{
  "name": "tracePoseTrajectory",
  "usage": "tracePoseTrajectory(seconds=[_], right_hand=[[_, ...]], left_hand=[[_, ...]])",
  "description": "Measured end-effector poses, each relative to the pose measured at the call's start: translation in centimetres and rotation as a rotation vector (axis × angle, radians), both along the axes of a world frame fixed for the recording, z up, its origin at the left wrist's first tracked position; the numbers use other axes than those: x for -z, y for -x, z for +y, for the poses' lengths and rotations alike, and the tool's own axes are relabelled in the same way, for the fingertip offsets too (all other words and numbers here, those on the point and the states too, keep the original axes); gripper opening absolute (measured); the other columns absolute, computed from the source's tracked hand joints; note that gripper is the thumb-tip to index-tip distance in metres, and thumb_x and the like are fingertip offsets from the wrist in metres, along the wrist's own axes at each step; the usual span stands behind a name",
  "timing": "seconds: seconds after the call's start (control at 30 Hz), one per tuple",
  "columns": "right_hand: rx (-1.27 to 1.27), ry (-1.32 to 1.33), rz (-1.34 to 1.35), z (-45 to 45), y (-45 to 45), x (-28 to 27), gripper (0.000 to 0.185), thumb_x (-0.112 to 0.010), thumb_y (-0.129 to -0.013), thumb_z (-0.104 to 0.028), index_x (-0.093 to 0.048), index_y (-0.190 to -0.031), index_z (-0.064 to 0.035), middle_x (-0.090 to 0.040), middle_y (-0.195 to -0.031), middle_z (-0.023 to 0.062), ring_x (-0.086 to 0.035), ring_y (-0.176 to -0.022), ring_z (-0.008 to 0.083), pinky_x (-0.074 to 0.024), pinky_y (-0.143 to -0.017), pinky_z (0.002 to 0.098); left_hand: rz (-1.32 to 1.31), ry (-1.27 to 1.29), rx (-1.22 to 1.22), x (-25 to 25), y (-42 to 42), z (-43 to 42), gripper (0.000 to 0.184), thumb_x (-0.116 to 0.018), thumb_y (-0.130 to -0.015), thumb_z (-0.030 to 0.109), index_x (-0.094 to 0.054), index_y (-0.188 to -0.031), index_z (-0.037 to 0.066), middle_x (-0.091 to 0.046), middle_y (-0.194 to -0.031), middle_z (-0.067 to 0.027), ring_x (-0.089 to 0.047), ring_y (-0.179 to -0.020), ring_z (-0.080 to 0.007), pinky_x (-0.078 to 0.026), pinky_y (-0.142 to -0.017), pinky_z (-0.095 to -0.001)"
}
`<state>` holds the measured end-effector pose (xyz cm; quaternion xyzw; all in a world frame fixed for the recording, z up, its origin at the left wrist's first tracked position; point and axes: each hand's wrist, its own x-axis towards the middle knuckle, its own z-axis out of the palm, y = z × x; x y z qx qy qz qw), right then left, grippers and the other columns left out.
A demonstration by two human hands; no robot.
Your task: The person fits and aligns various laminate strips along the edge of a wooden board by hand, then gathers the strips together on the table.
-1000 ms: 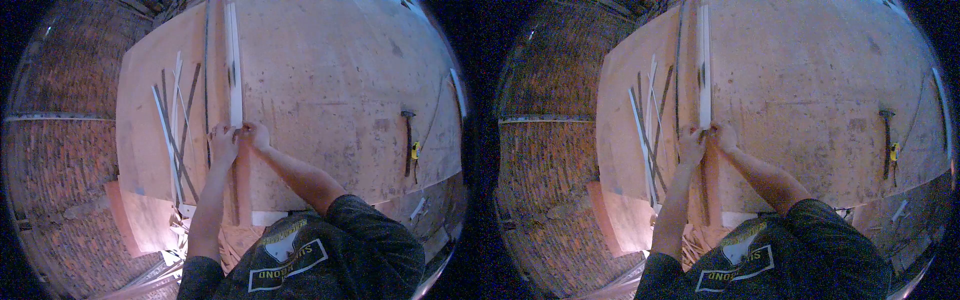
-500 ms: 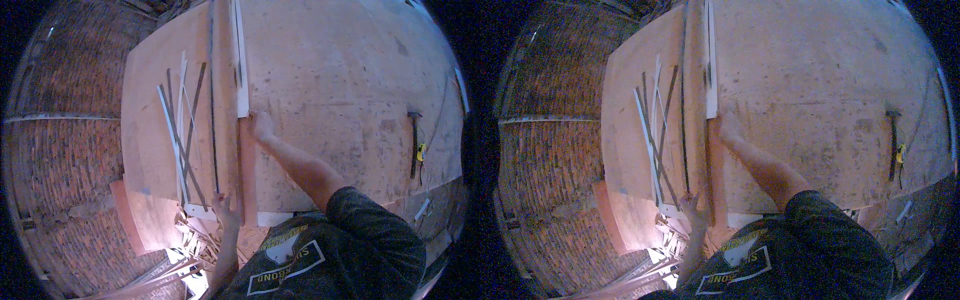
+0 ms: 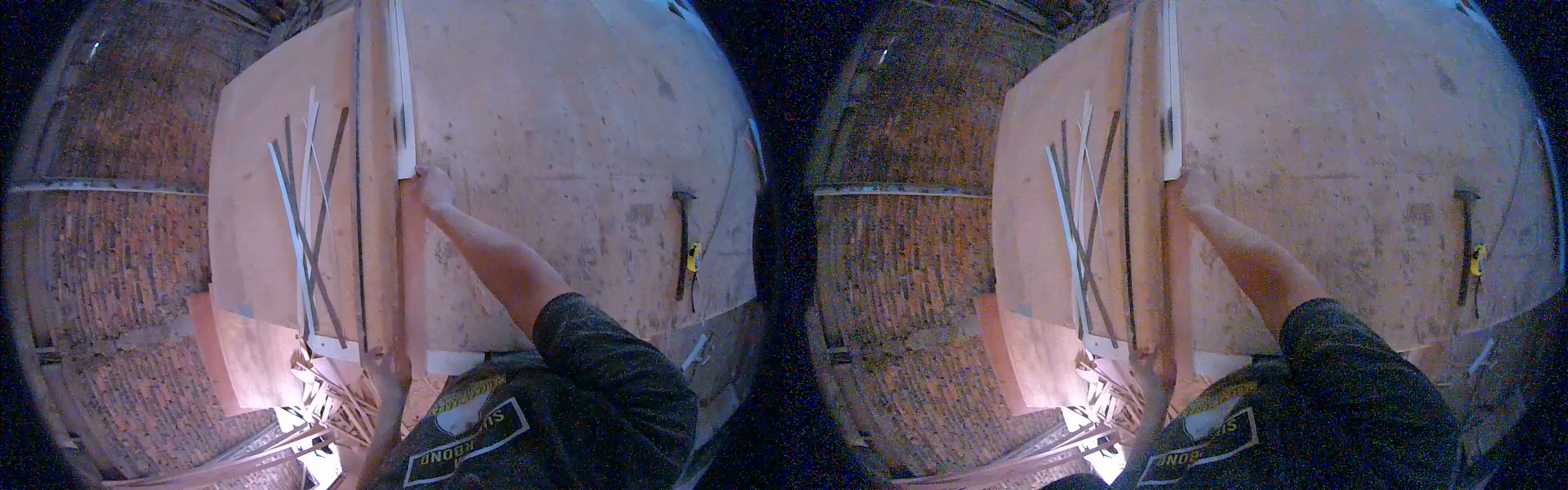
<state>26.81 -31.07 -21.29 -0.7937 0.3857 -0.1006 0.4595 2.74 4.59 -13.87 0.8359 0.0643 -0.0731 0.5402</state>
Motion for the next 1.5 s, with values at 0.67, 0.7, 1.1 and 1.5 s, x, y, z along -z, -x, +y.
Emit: tracePoseTrajectory(seconds=[0.67, 0.7, 1.1, 1.5], right_hand=[[0.18, -0.341, -0.087, -1.1, -1.4, -0.9, 0.028, -0.071, -0.077, -0.024, -0.076, -0.102, -0.0115, -0.074, -0.098, 0.0131, -0.072, -0.085, 0.0221, -0.0553, -0.073, 0.0337], [0.191, -0.378, -0.1, -1.1, -1.6, -0.5, 0.027, -0.072, -0.076, -0.021, -0.075, -0.101, -0.0105, -0.074, -0.096, 0.012, -0.071, -0.083, 0.0212, -0.0551, -0.073, 0.0335], [0.296, -0.764, -0.522, -1.5, -1.5, -6.3, 0.022, -0.072, -0.075, -0.007, -0.071, -0.096, -0.0031, -0.068, -0.085, 0.0059, -0.061, -0.076, 0.0137, -0.0497, -0.068, 0.028], [0.218, -0.675, -0.769, -5.5, 4.4, -12.5, 0.027, -0.069, -0.081, -0.018, -0.07, -0.103, -0.0026, -0.061, -0.078, 0.0005, -0.05, -0.062, 0.0084, -0.0396, -0.055, 0.0235]], left_hand=[[-0.334, -0.629, 0.405, -1.5, 0.3, -0.2, 0.039, -0.078, -0.071, 0.015, -0.063, -0.105, 0.003, -0.049, -0.109, -0.0159, -0.05, -0.103, -0.0319, -0.046, -0.084, -0.0408], [-0.306, -0.551, 0.366, -1.6, 0.4, -0.3, 0.039, -0.078, -0.071, 0.013, -0.063, -0.105, 0.003, -0.049, -0.11, -0.0158, -0.05, -0.103, -0.0317, -0.046, -0.084, -0.0405], [-0.42, -0.672, 0.444, -1.1, 0.8, 0.7, 0.043, -0.077, -0.071, 0.013, -0.064, -0.111, 0.007, -0.053, -0.109, -0.014, -0.054, -0.099, -0.0309, -0.044, -0.083, -0.0432], [-0.45, -0.524, 0.32, -2.1, 2.5, 1.5, 0.031, -0.076, -0.071, 0.01, -0.068, -0.1, 0.006, -0.057, -0.105, -0.0133, -0.056, -0.098, -0.0315, -0.045, -0.082, -0.043]])
